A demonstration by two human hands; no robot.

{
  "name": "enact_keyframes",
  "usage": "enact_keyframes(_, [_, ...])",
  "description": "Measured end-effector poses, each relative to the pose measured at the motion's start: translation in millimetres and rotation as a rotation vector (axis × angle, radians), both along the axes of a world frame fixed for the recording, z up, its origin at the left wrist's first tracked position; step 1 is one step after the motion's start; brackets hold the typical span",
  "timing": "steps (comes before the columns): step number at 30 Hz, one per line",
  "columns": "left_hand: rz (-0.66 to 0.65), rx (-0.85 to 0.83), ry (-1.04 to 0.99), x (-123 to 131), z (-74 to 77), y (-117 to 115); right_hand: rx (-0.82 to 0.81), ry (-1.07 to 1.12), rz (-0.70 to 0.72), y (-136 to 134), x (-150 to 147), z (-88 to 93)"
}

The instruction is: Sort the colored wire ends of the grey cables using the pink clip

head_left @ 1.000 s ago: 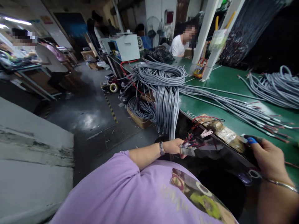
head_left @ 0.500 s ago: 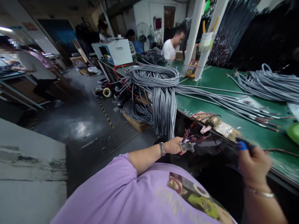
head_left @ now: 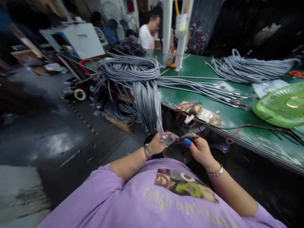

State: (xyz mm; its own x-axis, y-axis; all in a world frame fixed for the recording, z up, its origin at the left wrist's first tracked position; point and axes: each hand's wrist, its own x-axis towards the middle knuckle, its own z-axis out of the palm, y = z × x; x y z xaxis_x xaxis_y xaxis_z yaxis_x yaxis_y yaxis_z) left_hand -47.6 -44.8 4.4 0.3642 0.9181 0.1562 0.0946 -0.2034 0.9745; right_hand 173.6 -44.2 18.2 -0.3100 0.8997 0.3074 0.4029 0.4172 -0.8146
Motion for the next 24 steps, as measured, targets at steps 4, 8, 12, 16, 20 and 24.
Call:
enact_keyframes(4, [0.170,-0.132,-0.242,-51.2,2.3,-14.0,-0.043,-0.041,-0.038,2.4,21.1,-22.9])
enact_keyframes(8, [0.248,-0.081,-0.333,-71.1,11.7,-10.9,-0.121,0.043,0.011,4.4,16.8,-40.5])
enact_keyframes(12, [0.117,-0.081,-0.195,-27.6,14.2,-0.2,-0.303,0.259,0.214,8.1,-15.8,-33.6])
enact_keyframes(16, [0.007,-0.012,-0.109,11.4,5.4,14.4,-0.469,0.489,0.121,8.4,-36.9,-17.6])
enact_keyframes(20, [0.075,-0.055,-0.036,17.9,0.1,17.8,-0.626,0.597,0.092,5.7,-35.7,-11.9])
enact_keyframes(24, [0.201,-0.093,0.029,21.0,-3.2,14.5,-0.672,0.640,0.085,4.0,-28.5,-11.1])
